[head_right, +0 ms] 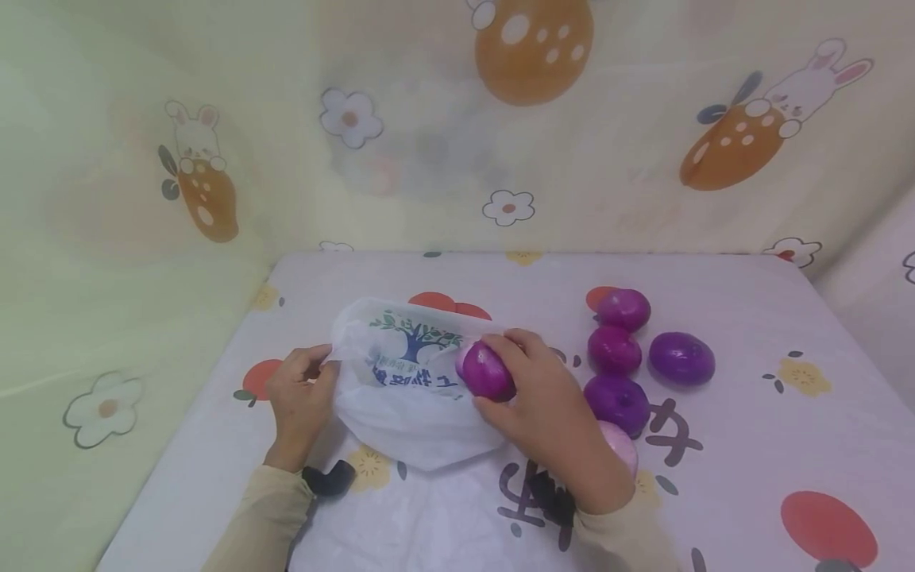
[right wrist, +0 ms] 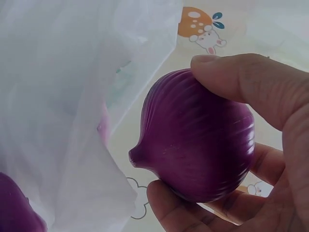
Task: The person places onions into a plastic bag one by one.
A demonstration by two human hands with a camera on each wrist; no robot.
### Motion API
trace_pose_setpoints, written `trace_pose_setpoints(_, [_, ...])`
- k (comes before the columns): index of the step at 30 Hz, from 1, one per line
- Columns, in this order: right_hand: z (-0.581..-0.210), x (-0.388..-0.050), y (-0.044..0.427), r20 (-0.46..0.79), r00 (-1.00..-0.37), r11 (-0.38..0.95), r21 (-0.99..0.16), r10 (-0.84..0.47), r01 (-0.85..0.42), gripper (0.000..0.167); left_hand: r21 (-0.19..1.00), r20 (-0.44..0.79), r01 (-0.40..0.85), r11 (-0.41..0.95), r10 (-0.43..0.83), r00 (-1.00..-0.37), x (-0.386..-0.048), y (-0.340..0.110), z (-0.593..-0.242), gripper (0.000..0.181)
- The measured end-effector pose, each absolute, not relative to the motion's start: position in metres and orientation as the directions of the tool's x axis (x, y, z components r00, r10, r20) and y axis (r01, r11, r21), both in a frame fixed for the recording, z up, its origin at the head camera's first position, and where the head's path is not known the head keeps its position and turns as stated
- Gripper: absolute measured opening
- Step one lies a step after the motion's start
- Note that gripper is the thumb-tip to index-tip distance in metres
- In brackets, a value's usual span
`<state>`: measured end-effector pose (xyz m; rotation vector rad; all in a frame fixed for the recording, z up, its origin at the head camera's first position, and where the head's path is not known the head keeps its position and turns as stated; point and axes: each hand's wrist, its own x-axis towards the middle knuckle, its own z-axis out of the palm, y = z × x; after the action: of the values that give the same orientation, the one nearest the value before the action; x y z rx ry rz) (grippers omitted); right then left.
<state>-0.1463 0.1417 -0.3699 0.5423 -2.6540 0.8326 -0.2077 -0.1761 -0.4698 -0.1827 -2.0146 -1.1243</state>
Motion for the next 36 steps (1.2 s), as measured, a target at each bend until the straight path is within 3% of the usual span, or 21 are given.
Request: trace_pose_setpoints(36, [-0.387,-0.150,0.117,0.243,-0.911,0.803,-0.433,-0.334,-0.410,0.073,0.660,0.674,0.437,0.611,-0.225,-0.703,-0.203,-0.176,-0.467,0.018])
